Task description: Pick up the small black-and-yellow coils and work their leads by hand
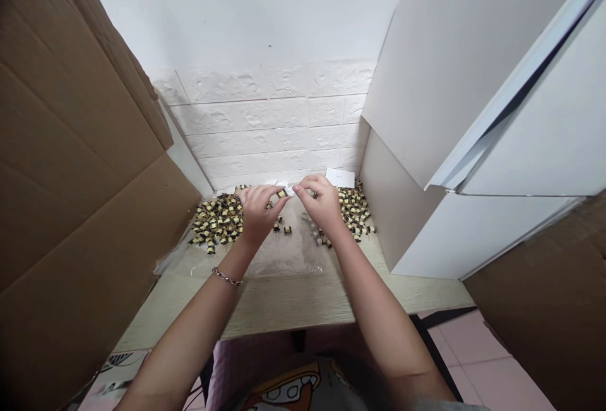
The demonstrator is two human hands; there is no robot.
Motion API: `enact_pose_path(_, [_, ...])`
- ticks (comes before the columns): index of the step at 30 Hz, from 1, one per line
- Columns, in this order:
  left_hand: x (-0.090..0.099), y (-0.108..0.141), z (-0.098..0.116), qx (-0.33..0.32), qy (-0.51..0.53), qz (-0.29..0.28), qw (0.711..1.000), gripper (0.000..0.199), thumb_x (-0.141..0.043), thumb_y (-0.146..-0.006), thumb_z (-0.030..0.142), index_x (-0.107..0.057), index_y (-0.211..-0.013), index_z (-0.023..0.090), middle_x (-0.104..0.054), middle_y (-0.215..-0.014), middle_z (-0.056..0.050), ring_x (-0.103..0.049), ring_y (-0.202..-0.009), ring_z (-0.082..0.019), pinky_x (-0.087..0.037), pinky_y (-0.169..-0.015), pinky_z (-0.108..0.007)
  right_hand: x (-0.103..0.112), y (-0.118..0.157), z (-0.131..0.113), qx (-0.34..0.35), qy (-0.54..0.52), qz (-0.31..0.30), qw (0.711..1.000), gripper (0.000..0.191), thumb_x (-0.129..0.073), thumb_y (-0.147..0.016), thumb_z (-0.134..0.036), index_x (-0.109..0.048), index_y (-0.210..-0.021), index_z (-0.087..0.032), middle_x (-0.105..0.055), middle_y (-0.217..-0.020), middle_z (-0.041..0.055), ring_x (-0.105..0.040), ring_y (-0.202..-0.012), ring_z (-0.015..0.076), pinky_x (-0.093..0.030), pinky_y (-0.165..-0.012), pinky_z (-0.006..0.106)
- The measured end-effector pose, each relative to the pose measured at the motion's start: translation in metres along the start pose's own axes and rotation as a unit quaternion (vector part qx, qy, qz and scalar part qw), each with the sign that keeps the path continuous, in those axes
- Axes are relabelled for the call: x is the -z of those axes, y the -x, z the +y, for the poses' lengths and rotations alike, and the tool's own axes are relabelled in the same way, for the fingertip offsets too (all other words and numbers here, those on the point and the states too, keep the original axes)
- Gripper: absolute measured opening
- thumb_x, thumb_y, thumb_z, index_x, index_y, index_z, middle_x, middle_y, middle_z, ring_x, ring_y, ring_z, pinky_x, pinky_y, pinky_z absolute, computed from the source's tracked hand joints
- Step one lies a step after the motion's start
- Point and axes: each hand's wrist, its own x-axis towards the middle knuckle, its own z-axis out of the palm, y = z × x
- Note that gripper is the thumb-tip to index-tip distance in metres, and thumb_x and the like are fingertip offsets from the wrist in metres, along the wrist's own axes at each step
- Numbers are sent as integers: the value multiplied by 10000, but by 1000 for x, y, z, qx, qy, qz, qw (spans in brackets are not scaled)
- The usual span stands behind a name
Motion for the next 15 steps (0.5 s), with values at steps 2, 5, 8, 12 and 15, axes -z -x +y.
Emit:
enact_pose_path(2, [0,0,-1,4,-4,-2,1000,151,-546,-742,326,-564,-850,223,-638,-827,4,-552,-808,-134,-269,-828,-324,0,-1,2,-7,-14,-14,1000,126,-552,-727,-279,-618,-664,-193,-560,-738,14,-536,-735,121,-428,-711,272])
enact_pose_path(5, [0,0,-3,3,-8,-8,1000,158,-544,-741,337,-565,-851,225,-638,-835,1,-551,-813,-136,-264,-831,-326,0,-1,4,-15,-18,-9,1000,118,-562,-718,-274,-624,-662,-191,-562,-738,17,-539,-742,122,-428,-716,271])
enact_pose_path(8, [-1,2,-3,1,-8,-18,1000,159,-538,-746,338,-565,-854,224,-638,-835,-3,-550,-820,-138,-257,-839,-329,-1,-1,5,-27,-23,3,999,118,-565,-714,-270,-620,-649,-188,-566,-731,17,-541,-735,122,-428,-720,273])
enact_pose_path(12, [-2,3,-2,1,-7,-27,1000,152,-532,-750,337,-563,-847,226,-638,-819,0,-549,-824,-139,-250,-847,-332,-2,-1,6,-41,-28,12,999,137,-560,-719,-268,-606,-622,-184,-575,-720,17,-541,-727,122,-424,-718,274])
enact_pose_path(15, [-3,4,-2,-1,-9,-31,999,150,-527,-752,340,-565,-847,229,-637,-812,2,-548,-827,-141,-246,-849,-335,-2,-1,6,-38,-18,15,999,144,-553,-725,-278,-600,-622,-189,-576,-720,12,-540,-731,125,-420,-720,278])
